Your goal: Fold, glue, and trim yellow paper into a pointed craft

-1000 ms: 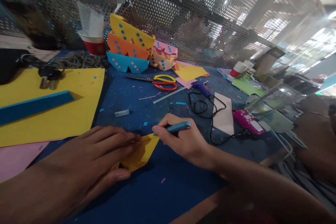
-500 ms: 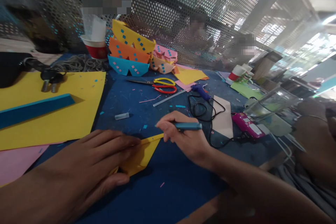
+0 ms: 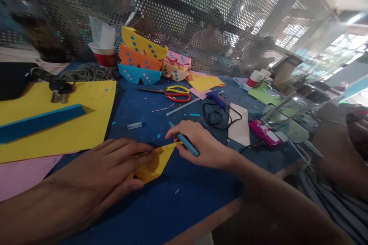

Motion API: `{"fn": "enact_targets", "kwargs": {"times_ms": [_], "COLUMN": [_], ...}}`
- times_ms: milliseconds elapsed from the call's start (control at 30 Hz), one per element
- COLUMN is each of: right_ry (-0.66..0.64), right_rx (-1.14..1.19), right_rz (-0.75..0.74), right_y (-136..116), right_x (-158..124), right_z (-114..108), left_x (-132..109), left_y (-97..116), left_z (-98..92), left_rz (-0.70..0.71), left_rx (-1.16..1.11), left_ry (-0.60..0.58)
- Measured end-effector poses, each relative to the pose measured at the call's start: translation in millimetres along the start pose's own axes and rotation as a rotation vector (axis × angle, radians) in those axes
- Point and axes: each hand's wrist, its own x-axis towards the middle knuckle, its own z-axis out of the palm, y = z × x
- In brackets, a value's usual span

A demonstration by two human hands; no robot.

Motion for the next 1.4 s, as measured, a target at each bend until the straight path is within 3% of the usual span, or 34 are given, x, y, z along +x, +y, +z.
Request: {"fn": "enact_targets", "kwargs": {"times_ms": [167,400,533,700,833,933,1133,1267,1400], "right_ry": [0.016,0.012,0.004,0.061,0.314,0.415,0.195,0.170,0.171], "right_rx": [0.006,-0.092,-0.125,-0.113,0.073,0.313,0.727,0.798,0.679], "right_rz": [-0.011,0.008,0.042,0.028,0.044,0.075,0.271,0.308,0.344], "right_y": [5,14,14,17,9,-15,-76,-80,-71], "right_x": [-1,-2,-3,-4,0,9,48,66,62], "right_z": [-4,-15,-19,-18,-14,-11,17,48,61], "left_x": [-3,-60,-75,-65,-52,-45,-39,-37,-35], "left_y": [-18,-39,-37,-31,-35,-31,-17,-15,-16], "left_z": [-11.3,-15.3,-16.2,-20.4,-25.4,-27.4,-28.4,-30.9,-32.0], "left_rz": [0.029,-0.236,-0.243,-0.208,0.000,0.024,0.007,0.019,0.022], "left_rx": [-0.032,-0.023,-0.019,-0.037,0.030,0.035,0.004,0.028,0.032], "left_ry": [-0.044,0.051,0.096,0.132,0.130,0.189,0.236,0.245,0.251]}}
